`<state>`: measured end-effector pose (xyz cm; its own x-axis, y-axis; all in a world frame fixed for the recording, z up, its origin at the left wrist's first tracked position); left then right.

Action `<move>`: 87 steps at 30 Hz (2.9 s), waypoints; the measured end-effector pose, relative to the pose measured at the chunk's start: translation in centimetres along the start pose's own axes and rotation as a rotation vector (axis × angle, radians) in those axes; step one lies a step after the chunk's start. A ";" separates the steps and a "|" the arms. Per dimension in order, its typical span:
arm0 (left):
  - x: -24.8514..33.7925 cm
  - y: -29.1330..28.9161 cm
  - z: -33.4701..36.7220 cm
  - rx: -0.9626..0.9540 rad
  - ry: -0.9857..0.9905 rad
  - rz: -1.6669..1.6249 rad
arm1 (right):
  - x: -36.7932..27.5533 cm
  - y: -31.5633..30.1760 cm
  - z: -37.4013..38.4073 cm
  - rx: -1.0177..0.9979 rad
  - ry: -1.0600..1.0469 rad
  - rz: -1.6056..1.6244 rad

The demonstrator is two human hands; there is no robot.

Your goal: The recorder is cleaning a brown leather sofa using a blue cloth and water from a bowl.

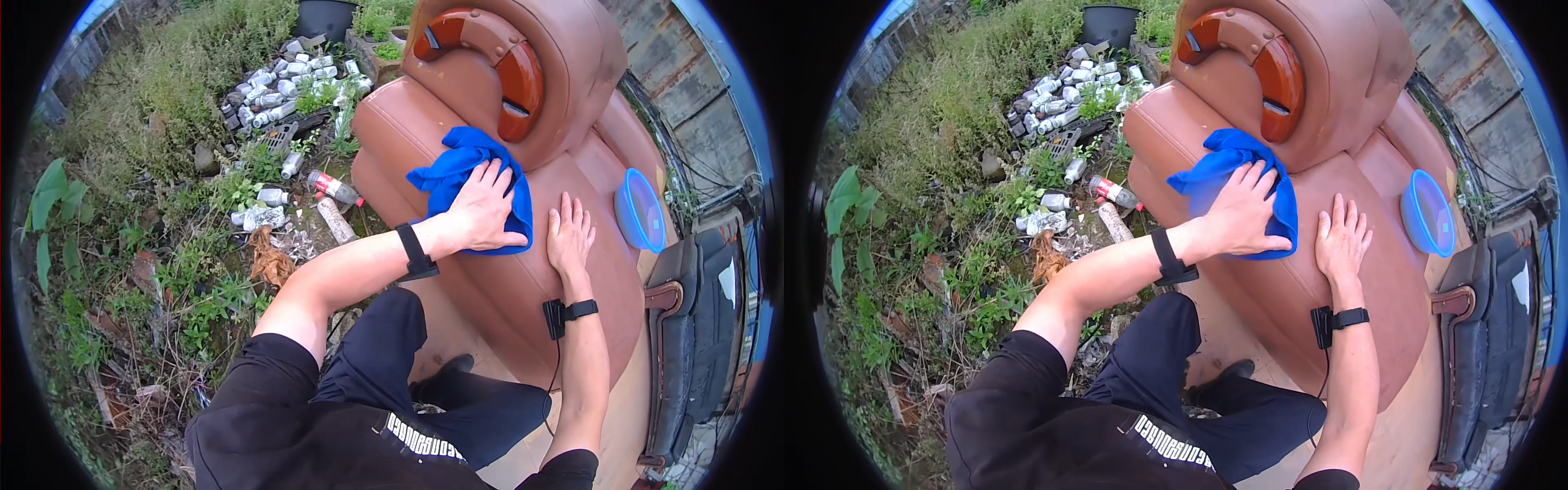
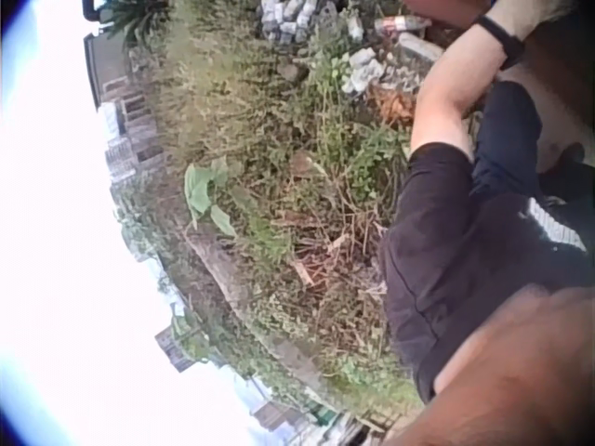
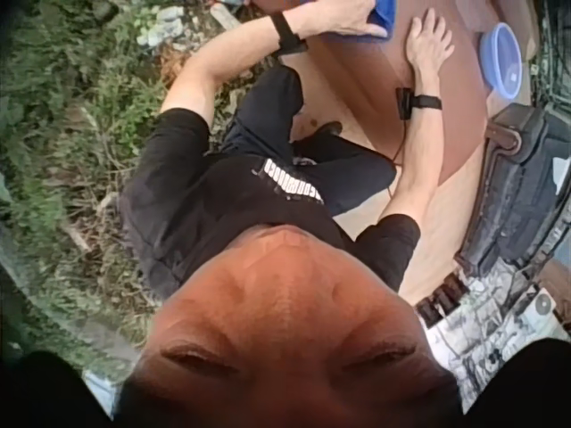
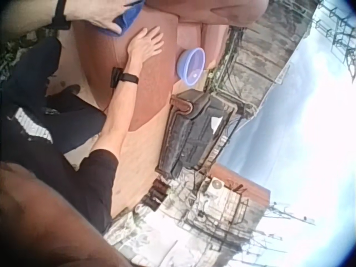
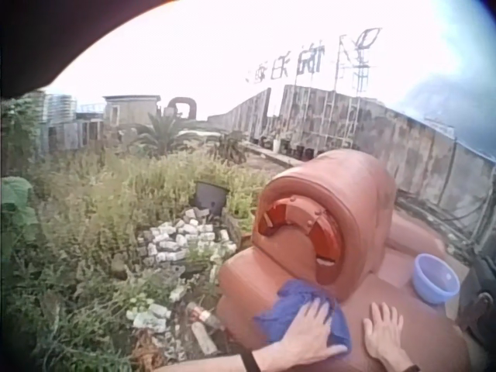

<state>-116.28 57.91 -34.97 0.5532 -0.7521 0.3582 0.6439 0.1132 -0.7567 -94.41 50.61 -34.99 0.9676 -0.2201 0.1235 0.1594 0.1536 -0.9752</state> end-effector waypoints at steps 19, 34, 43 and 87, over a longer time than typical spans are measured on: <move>-10.5 0.4 -0.1 0.515 -0.306 0.033 | 0.5 0.1 -0.4 0.056 0.009 -0.008; -17.8 -1.8 3.2 0.518 -0.344 0.131 | 0.0 0.3 -0.2 0.056 0.012 -0.002; -19.9 -0.8 5.3 0.336 -0.581 0.262 | -0.3 0.0 -0.1 0.054 0.007 -0.010; -6.1 1.2 1.6 0.333 0.020 0.061 | -3.6 -0.3 -12.3 0.449 -0.226 0.021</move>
<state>-118.10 63.65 -37.19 0.5877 -0.7495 0.3048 0.7492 0.3620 -0.5547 -100.31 39.55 -37.40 0.9818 -0.0055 0.1898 0.1595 0.5661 -0.8088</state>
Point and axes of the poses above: each hand's wrist, its own z-axis towards the middle knuckle, its own y-axis out of the palm, x = y × z, the point moved 4 cm from there along z, towards the middle knuckle, and after that the axes turned 13 degrees about -y, right-handed, at the moved point
